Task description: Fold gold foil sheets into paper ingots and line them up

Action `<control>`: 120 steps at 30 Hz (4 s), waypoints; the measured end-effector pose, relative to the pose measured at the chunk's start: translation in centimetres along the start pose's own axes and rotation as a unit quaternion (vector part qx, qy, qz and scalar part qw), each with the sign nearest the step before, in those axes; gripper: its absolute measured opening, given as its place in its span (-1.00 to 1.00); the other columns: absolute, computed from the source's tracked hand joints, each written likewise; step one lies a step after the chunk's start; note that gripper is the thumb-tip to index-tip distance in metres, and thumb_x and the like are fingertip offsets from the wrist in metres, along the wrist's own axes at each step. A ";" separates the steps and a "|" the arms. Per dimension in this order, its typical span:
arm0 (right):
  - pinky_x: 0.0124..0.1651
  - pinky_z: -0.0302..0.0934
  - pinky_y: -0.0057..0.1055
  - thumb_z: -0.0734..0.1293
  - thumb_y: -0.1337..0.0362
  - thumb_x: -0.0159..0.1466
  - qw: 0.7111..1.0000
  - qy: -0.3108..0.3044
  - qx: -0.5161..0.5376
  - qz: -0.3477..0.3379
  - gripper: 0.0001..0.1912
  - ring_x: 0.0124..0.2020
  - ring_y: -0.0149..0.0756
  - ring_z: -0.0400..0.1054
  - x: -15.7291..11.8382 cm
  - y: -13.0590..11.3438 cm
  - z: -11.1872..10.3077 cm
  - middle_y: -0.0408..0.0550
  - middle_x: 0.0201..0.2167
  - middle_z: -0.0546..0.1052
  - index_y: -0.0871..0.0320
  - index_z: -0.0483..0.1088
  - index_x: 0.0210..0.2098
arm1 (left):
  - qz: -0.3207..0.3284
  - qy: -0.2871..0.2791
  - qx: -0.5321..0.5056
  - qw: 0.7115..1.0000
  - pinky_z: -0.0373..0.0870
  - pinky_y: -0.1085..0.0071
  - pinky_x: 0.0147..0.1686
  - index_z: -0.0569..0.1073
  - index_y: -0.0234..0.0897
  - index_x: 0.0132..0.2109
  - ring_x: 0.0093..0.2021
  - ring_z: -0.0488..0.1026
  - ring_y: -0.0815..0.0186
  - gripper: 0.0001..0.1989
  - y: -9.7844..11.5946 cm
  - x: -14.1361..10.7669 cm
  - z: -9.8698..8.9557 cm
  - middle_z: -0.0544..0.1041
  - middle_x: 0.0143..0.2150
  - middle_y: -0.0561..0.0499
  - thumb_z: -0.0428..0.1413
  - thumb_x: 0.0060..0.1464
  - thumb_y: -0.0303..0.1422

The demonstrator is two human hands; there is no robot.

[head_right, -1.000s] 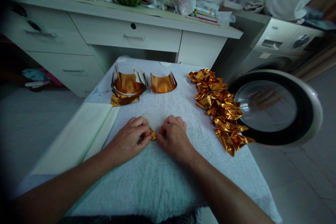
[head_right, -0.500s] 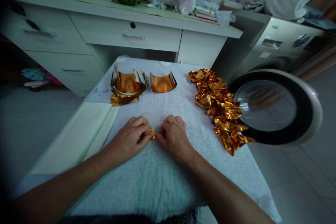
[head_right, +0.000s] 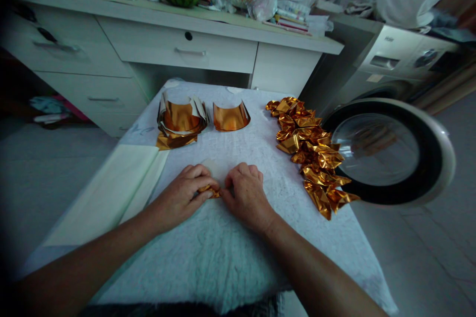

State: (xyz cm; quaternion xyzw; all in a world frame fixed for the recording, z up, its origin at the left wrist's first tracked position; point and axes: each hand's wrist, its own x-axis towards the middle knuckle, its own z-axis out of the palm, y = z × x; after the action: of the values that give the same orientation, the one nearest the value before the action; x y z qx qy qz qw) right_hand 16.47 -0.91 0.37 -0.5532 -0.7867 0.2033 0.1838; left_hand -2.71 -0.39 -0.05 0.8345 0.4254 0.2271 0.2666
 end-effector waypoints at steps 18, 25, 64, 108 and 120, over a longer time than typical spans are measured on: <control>-0.08 0.10 -0.16 0.34 0.03 0.23 0.995 0.005 -0.096 0.004 -0.71 -0.13 -0.09 0.16 -0.3 -1.1 0.4 -0.01 -0.24 0.33 0.14 0.33 -0.33 | -0.019 -0.060 -0.018 0.998 0.30 0.24 -0.01 0.53 -0.17 -0.14 -0.06 0.32 0.21 -0.77 -0.3 0.3 -0.9 0.42 -0.16 0.01 0.06 0.14 -0.54; -0.02 0.11 -0.11 0.33 0.09 0.22 0.996 0.016 -0.085 0.014 -0.69 -0.09 -0.07 0.17 -0.4 -1.1 0.5 0.04 -0.14 0.34 0.17 0.31 -0.17 | -0.025 -0.058 -0.014 0.998 0.30 0.22 -0.01 0.52 -0.17 -0.14 -0.06 0.32 0.20 -0.83 -0.3 0.2 -0.9 0.42 -0.16 0.01 0.12 0.15 -0.47; 0.30 -0.08 0.05 0.16 0.44 0.14 0.994 -0.034 -0.091 -0.044 -0.17 0.29 -0.02 -0.01 -0.6 0.1 0.1 0.23 0.27 0.16 0.28 -0.15 0.39 | -0.016 -0.027 0.022 0.999 0.27 0.25 -0.10 0.51 -0.20 -0.19 -0.13 0.35 0.21 -0.91 -0.1 0.5 -0.2 0.44 -0.21 0.02 0.14 0.16 -0.46; 0.25 0.05 0.01 0.26 0.19 0.25 0.999 0.012 -0.002 -0.033 -0.46 0.19 0.00 0.14 -0.6 0.8 0.0 0.22 0.12 0.31 0.27 0.14 0.17 | 0.009 -0.038 0.024 0.999 0.30 0.23 -0.09 0.52 -0.19 -0.17 -0.11 0.34 0.20 -0.86 0.1 0.2 -0.7 0.43 -0.18 0.00 0.06 0.23 -0.43; 0.25 0.04 -0.02 0.33 0.24 0.22 0.999 0.015 -0.037 -0.026 -0.52 0.17 -0.02 0.14 -0.4 0.2 0.2 0.18 0.14 0.31 0.23 0.24 0.10 | -0.159 0.121 0.190 0.961 0.22 -0.06 0.03 0.40 -0.27 0.02 0.12 0.23 -0.13 -0.65 -0.6 0.2 -0.8 0.33 0.15 -0.23 0.15 0.12 -0.23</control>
State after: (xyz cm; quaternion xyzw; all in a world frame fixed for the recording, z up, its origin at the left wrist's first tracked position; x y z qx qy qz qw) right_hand 16.67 -1.30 0.13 -0.5417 -0.8051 0.1610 0.1803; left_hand -3.49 0.31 0.21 0.7577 0.6169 0.1962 0.0827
